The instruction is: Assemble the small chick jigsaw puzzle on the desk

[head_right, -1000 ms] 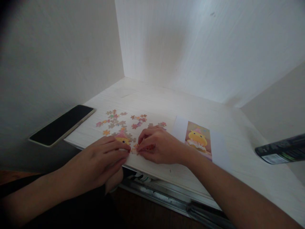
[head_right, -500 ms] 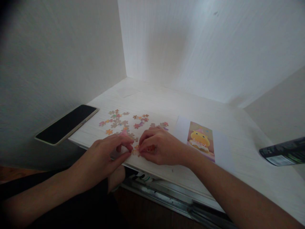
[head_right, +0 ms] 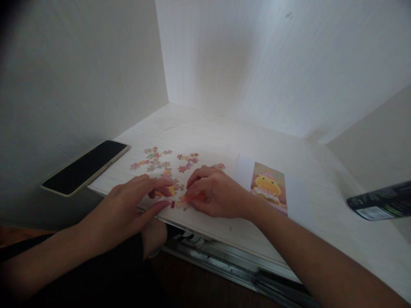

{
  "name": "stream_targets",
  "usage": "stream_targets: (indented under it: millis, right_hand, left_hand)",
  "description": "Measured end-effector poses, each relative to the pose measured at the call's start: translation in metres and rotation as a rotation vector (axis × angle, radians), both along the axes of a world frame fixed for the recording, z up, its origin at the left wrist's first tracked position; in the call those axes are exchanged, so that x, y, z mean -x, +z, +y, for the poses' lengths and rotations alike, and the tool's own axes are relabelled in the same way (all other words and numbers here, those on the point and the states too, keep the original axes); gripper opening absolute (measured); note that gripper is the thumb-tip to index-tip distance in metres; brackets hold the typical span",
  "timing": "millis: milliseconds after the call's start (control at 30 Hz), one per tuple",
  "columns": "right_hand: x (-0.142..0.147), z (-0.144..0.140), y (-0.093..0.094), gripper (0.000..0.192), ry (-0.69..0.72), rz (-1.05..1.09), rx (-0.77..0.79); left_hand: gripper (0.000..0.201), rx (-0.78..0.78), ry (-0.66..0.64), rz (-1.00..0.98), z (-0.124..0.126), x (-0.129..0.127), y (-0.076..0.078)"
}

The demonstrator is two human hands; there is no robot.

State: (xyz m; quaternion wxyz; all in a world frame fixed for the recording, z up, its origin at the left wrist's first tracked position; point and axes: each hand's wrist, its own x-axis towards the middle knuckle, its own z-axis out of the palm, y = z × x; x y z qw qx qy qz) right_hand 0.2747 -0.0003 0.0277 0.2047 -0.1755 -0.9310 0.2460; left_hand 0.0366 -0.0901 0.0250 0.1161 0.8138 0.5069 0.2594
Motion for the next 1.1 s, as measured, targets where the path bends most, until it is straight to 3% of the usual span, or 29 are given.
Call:
stream_targets:
  millis: [200, 367, 467, 600, 767, 933, 1100]
  right_hand:
    - [-0.015, 0.033, -0.006, 0.013, -0.352, 0.069, -0.145]
    - [-0.027, 0.052, -0.007, 0.014, -0.434, 0.016, -0.123]
    - [-0.033, 0.057, -0.006, 0.014, -0.461, -0.034, -0.066]
    - [-0.042, 0.062, -0.001, 0.017, -0.401, -0.149, 0.139]
    - [-0.047, 0.059, 0.011, 0.023, -0.185, -0.311, 0.379]
    - [-0.040, 0.045, 0.018, 0.024, -0.019, -0.396, 0.294]
    - [-0.034, 0.037, 0.020, 0.012, 0.029, -0.423, 0.241]
  left_hand:
    - [0.015, -0.144, -0.126, 0.053, 0.004, 0.015, 0.008]
    - [0.018, -0.153, -0.233, 0.101, -0.005, 0.003, 0.003]
    - [0.030, -0.148, -0.308, 0.164, -0.012, -0.008, -0.003]
    - [0.036, -0.127, -0.364, 0.237, -0.016, -0.016, -0.006]
    - [0.040, -0.132, -0.324, 0.272, -0.012, -0.017, -0.004]
    - [0.039, -0.151, -0.303, 0.277, -0.012, -0.016, -0.005]
    - [0.036, -0.152, -0.300, 0.253, -0.013, -0.014, -0.009]
